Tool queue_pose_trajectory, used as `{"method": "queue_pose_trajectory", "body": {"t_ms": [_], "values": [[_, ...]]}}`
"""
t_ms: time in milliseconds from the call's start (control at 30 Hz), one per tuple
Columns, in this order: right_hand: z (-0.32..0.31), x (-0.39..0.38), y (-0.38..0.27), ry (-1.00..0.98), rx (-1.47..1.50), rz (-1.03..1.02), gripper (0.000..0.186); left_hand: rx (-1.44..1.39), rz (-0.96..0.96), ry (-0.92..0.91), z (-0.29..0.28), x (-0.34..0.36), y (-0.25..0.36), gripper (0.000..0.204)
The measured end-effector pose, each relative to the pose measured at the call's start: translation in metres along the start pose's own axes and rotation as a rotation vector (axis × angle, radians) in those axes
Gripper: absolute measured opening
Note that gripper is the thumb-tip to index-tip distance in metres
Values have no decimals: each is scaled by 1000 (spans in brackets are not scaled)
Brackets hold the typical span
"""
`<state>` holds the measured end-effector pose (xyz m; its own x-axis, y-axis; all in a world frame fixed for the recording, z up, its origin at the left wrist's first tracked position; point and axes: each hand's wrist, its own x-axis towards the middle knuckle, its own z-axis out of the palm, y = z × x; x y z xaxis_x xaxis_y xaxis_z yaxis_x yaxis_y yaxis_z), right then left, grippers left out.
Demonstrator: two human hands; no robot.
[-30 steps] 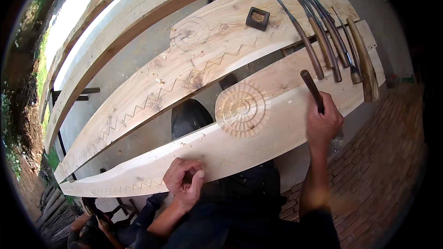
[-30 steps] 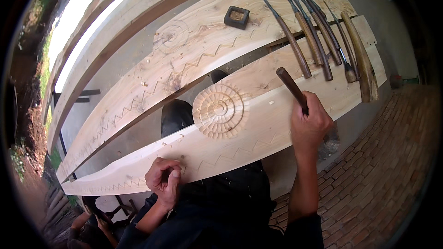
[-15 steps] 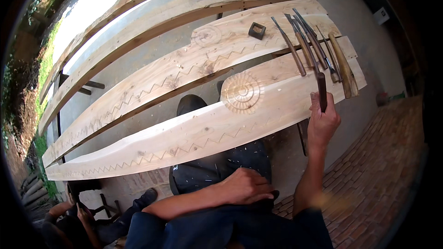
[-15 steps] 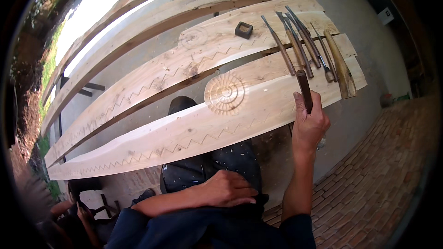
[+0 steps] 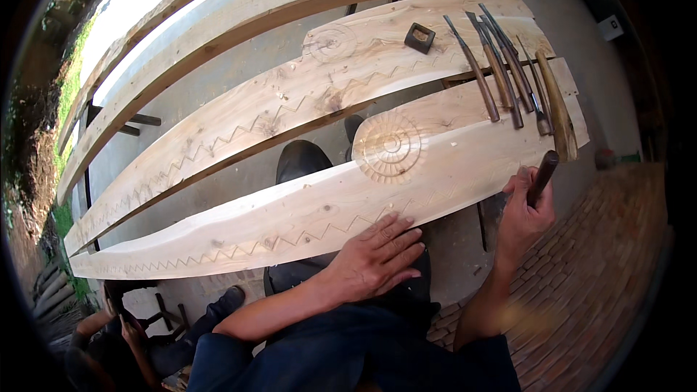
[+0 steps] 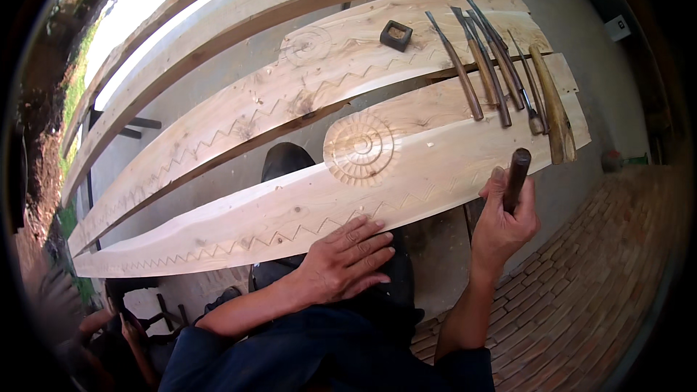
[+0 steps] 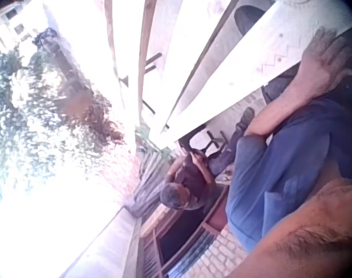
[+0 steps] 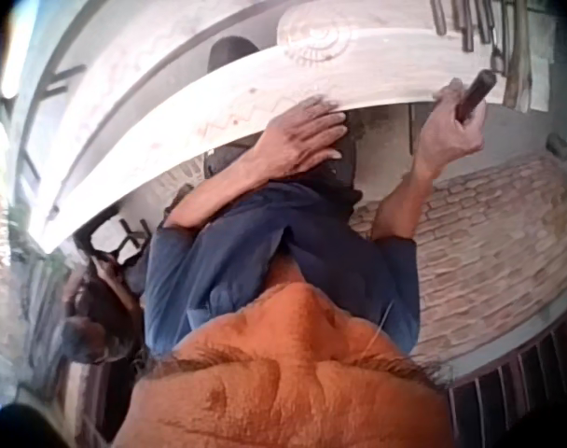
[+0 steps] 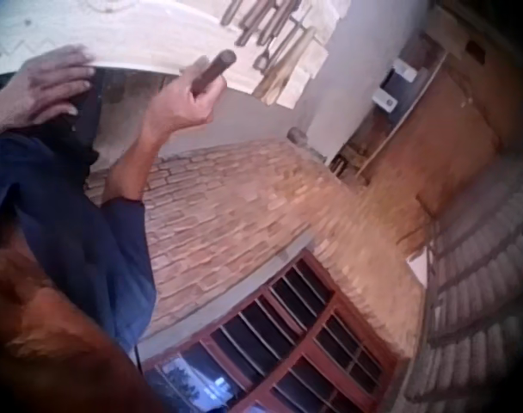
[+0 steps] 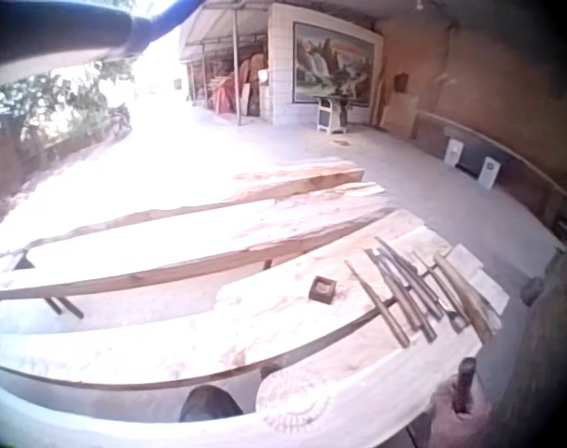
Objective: The person carves a spiral pattern into a large wooden plank using a chisel and mallet. They repeatedly position the chisel and strike it to deepen the grooves of the design on the plank's surface.
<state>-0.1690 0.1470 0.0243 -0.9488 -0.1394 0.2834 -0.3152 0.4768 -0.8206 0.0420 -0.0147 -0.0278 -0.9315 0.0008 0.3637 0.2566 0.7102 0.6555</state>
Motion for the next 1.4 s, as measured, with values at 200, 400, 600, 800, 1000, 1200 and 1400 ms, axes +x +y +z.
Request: {"method": "queue_pose_trajectory", "body": {"t_ms": [200,400,600,800,1000,1200,1400], "values": [[-22,-10,12,195,-10,-317,77,-55,281,31,8,13,14,32],[-75,-66,11,152,22,-63,91,-153,426,195,5,47,20,39],[-52,-97,33,-120,236,57,73,-61,353,55,15,87,1,43],[-99,-55,52,-371,830,468,52,119,446,204,37,101,-31,41],[-106,-26,34,-655,292,289,36,96,416,91,35,105,-43,37],[-88,-25,34,-744,25,104,45,93,388,18,49,102,-46,34],[-83,-30,43,-727,9,-62,48,49,343,-46,47,106,-46,25]]}}
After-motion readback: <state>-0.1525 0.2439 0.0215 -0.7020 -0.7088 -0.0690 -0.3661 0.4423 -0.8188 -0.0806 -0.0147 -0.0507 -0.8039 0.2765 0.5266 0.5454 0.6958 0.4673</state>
